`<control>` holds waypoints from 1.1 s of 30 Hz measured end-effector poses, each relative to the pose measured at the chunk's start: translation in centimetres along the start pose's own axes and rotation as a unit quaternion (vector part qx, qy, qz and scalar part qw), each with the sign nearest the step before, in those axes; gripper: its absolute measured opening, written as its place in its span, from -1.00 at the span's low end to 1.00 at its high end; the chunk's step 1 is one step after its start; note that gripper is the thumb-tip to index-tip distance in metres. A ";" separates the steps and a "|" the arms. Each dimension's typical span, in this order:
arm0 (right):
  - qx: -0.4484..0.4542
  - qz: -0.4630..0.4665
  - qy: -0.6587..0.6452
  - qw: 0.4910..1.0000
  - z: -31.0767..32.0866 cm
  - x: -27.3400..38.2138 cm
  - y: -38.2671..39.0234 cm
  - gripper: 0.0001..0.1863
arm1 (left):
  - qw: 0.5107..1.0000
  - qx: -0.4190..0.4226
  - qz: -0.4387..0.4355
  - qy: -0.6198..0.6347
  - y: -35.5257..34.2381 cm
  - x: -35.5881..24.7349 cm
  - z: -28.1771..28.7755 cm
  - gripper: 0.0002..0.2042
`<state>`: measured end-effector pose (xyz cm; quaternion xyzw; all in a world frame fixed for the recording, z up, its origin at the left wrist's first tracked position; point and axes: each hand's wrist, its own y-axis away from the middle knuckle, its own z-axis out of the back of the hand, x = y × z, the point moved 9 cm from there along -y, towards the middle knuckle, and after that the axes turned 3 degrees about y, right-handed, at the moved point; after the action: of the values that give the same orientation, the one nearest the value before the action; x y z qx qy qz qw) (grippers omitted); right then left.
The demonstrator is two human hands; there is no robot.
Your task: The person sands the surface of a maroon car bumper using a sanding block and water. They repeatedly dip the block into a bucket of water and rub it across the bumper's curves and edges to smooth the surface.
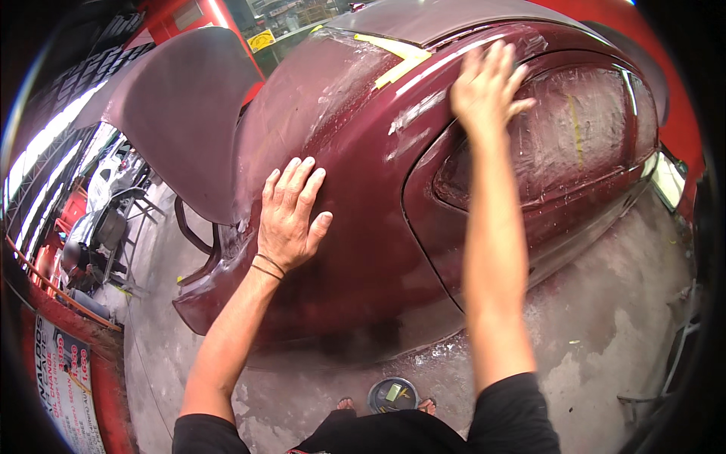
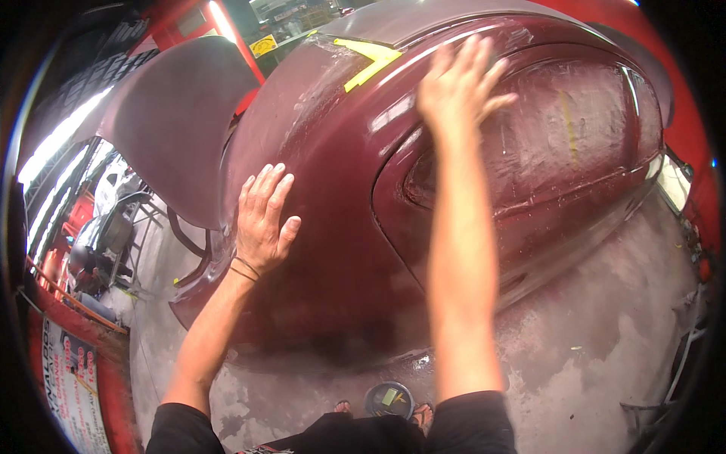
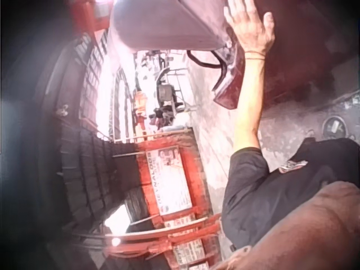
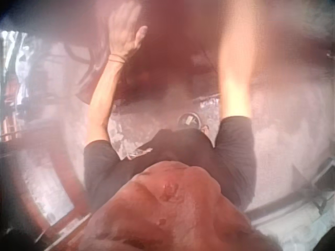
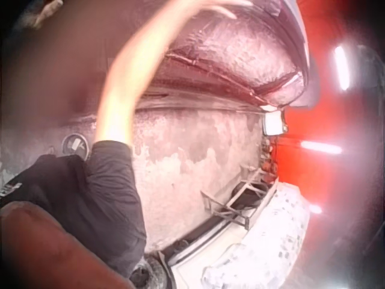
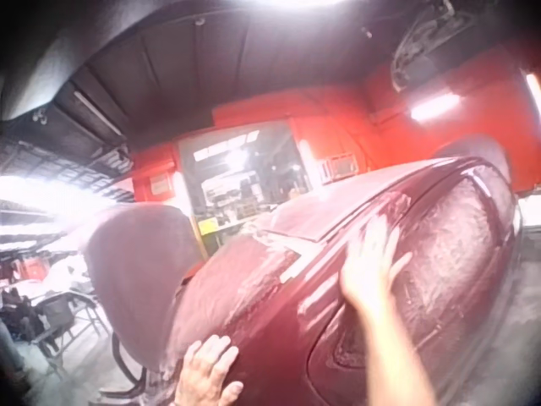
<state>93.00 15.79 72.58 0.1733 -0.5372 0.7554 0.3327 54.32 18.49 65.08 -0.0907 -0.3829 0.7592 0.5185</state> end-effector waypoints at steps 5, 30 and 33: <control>0.074 0.163 0.031 0.983 -2.4 7.3 26.7 -0.13 | 0.998 0.002 -0.036 0.045 1.5 0.1 0.1 -0.30; 0.105 -0.097 -0.063 0.988 -2.7 3.5 31.7 -0.28 | 0.958 -0.019 -0.149 0.246 3.6 1.3 0.7 -0.25; 0.084 -0.171 0.030 0.981 0.2 -6.6 32.4 -0.28 | 0.959 -0.028 -0.161 0.233 2.7 0.0 1.1 -0.24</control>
<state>75.36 7.01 45.98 0.2670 -0.4239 0.7345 0.4578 51.81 17.47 64.05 -0.2166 -0.2819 0.6123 0.7062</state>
